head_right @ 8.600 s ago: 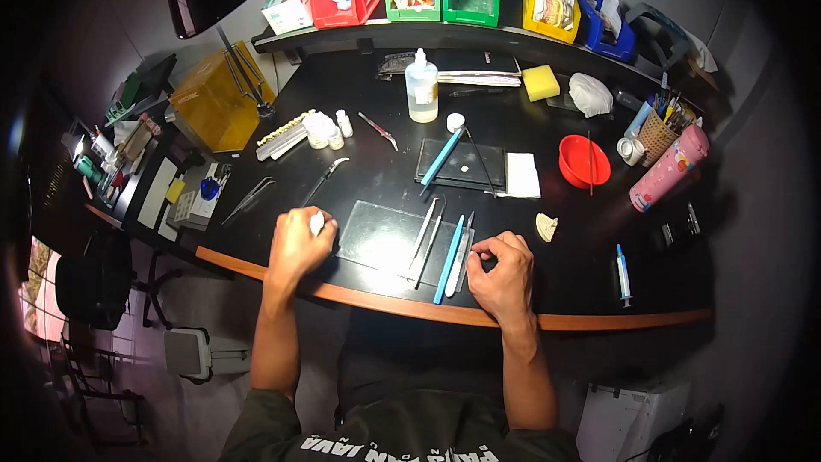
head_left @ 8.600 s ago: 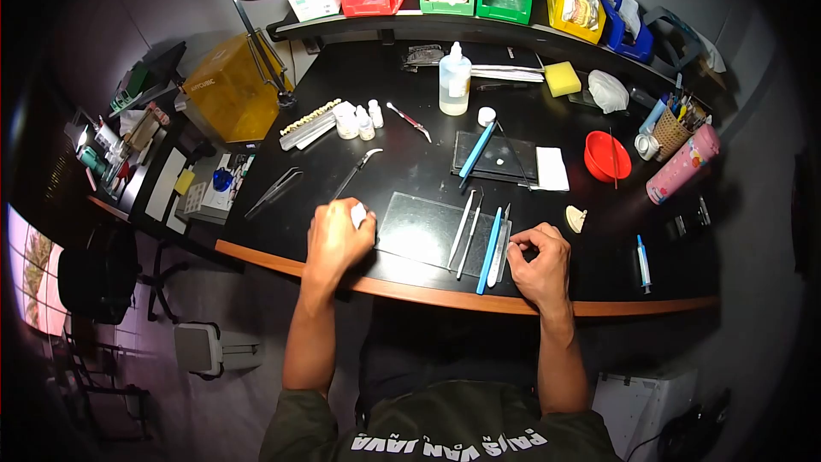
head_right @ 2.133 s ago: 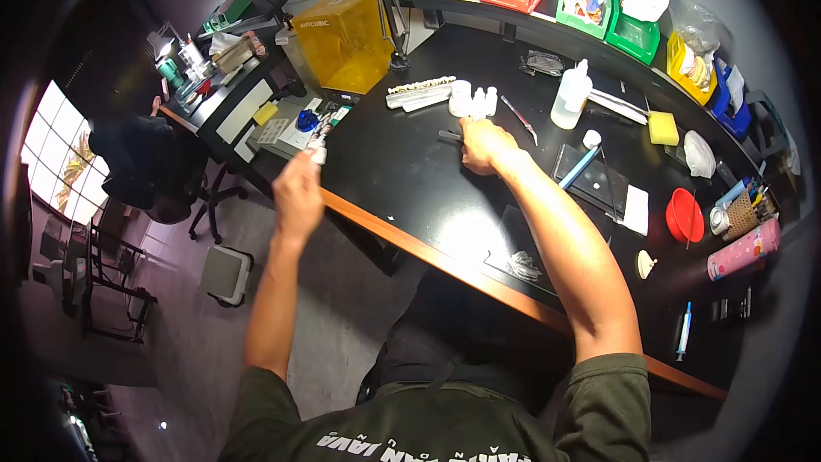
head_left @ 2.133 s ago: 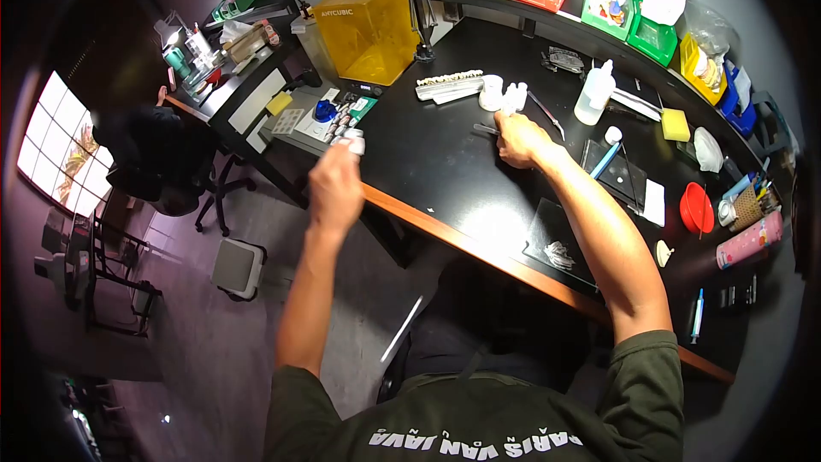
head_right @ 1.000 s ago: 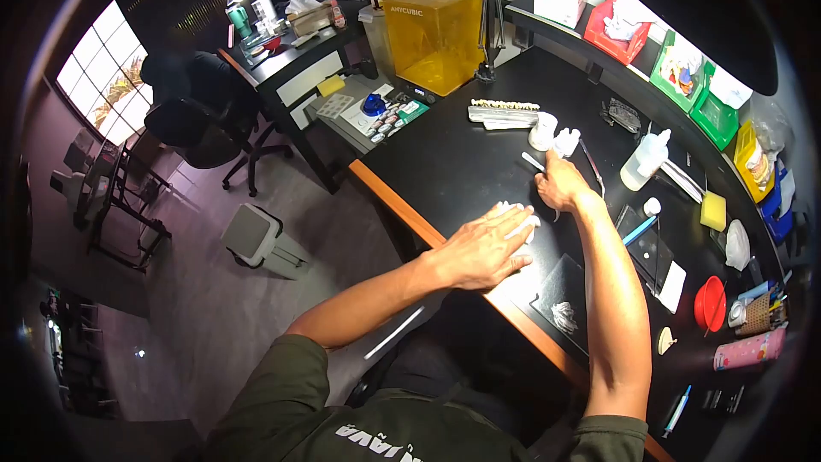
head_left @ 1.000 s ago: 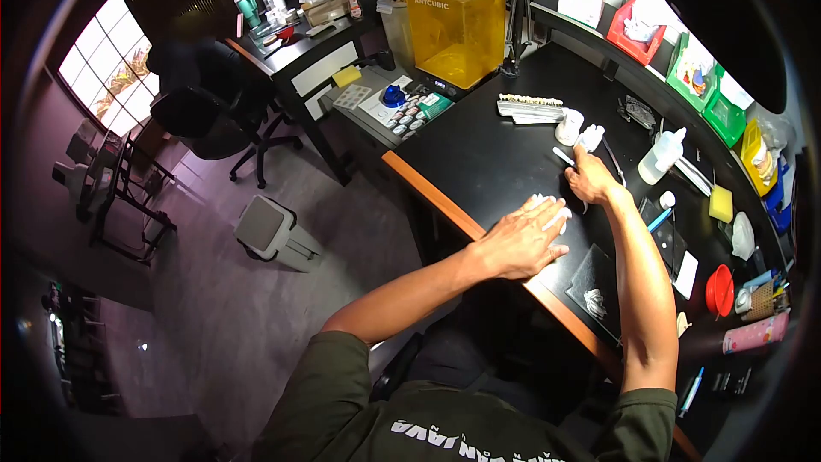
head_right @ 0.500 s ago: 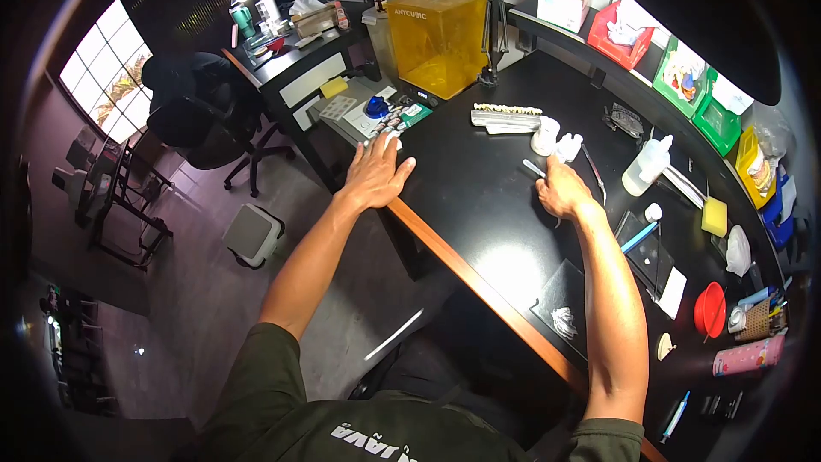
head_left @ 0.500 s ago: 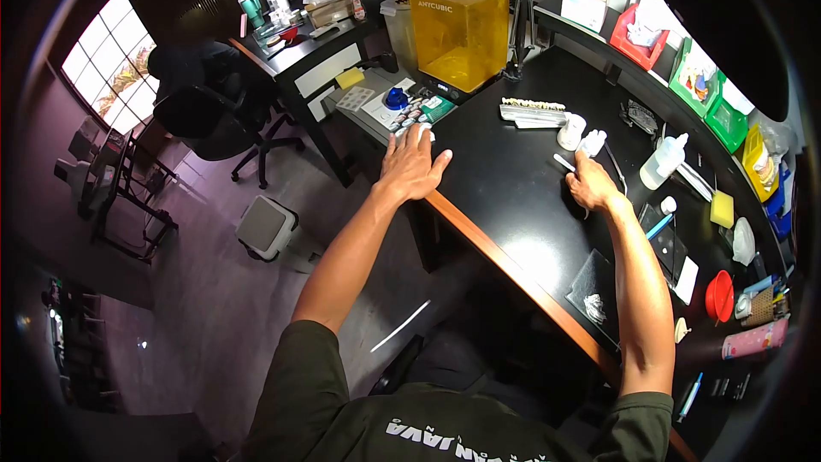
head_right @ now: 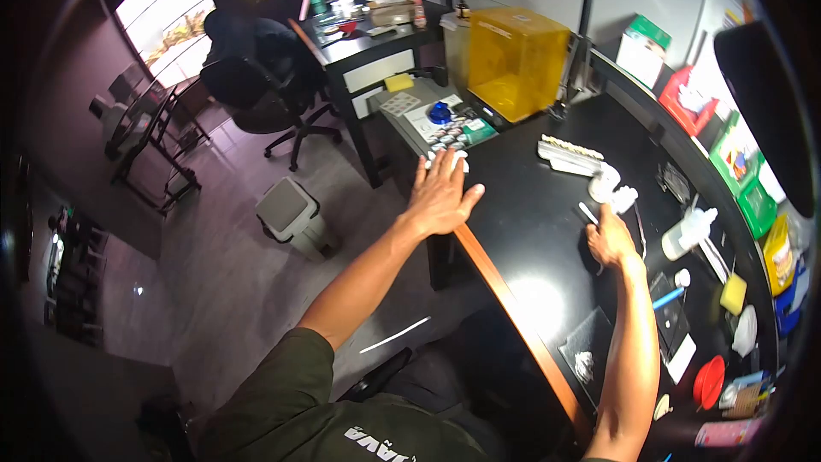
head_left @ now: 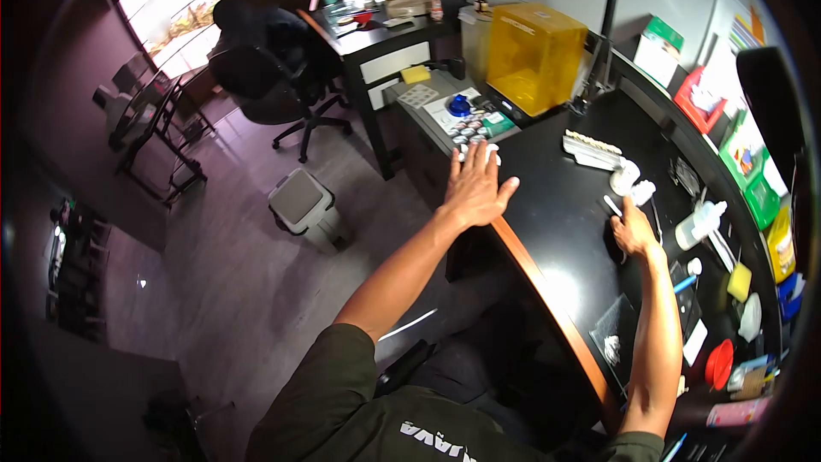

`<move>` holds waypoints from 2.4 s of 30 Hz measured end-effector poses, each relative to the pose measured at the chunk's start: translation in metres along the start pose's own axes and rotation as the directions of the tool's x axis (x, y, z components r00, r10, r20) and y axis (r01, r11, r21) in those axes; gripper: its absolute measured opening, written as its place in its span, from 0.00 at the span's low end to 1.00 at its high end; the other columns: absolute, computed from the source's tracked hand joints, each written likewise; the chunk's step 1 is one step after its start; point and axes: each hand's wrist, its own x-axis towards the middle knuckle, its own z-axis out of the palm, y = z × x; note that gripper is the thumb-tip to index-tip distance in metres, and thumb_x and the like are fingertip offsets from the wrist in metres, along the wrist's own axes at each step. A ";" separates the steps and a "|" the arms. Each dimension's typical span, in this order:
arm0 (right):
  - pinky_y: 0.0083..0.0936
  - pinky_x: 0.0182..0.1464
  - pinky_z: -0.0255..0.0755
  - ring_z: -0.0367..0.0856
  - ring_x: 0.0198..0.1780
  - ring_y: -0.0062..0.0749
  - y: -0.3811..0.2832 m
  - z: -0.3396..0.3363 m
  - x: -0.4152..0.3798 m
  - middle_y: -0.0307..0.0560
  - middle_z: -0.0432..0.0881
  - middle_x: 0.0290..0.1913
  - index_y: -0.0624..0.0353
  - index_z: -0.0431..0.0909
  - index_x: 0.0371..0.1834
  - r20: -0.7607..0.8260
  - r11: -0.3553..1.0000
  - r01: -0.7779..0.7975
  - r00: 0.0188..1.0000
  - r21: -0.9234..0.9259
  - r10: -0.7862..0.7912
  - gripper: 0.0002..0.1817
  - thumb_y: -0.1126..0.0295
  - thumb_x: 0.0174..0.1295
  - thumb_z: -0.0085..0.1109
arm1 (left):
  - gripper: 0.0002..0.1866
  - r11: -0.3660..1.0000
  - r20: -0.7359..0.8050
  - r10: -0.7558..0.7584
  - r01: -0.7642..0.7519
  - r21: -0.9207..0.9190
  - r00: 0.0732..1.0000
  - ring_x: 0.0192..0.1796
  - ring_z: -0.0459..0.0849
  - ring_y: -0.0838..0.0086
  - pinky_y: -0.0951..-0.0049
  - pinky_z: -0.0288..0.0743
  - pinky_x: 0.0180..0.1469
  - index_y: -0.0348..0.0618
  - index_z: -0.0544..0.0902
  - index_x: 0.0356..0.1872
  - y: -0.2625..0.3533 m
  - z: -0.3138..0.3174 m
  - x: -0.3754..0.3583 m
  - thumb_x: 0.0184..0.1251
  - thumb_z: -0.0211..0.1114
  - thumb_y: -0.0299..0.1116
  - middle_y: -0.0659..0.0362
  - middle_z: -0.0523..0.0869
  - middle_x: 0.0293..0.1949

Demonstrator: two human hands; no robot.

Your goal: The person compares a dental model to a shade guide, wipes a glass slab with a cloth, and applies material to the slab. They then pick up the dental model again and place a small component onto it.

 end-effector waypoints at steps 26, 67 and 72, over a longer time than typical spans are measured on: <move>0.46 0.61 0.84 0.84 0.60 0.56 -0.076 -0.060 0.051 0.55 0.81 0.55 0.56 0.82 0.56 -0.084 0.894 0.197 0.965 -0.402 -0.250 0.28 0.77 0.45 0.71 | 0.41 0.998 -0.098 0.063 -0.062 0.014 0.993 0.85 0.55 0.44 0.40 0.40 0.85 0.27 0.66 0.77 -0.003 0.003 -0.001 0.80 0.55 0.56 0.35 0.60 0.82; 0.37 0.72 0.76 0.81 0.70 0.51 -0.033 -0.083 0.207 0.59 0.83 0.67 0.63 0.80 0.70 0.211 0.968 -0.104 0.965 -0.229 0.154 0.51 0.55 0.38 0.87 | 0.44 0.972 0.326 0.235 -0.215 -0.098 0.915 0.89 0.40 0.52 0.42 0.26 0.86 0.31 0.54 0.84 0.119 0.073 0.168 0.83 0.41 0.60 0.40 0.49 0.86; 0.35 0.73 0.75 0.81 0.71 0.50 -0.016 -0.081 0.207 0.59 0.83 0.68 0.61 0.81 0.70 0.150 0.938 -0.086 0.978 -0.336 0.143 0.48 0.55 0.41 0.87 | 0.43 0.983 0.325 0.184 -0.179 -0.044 0.927 0.89 0.40 0.53 0.43 0.26 0.87 0.33 0.54 0.84 0.115 0.084 0.201 0.83 0.42 0.59 0.42 0.48 0.87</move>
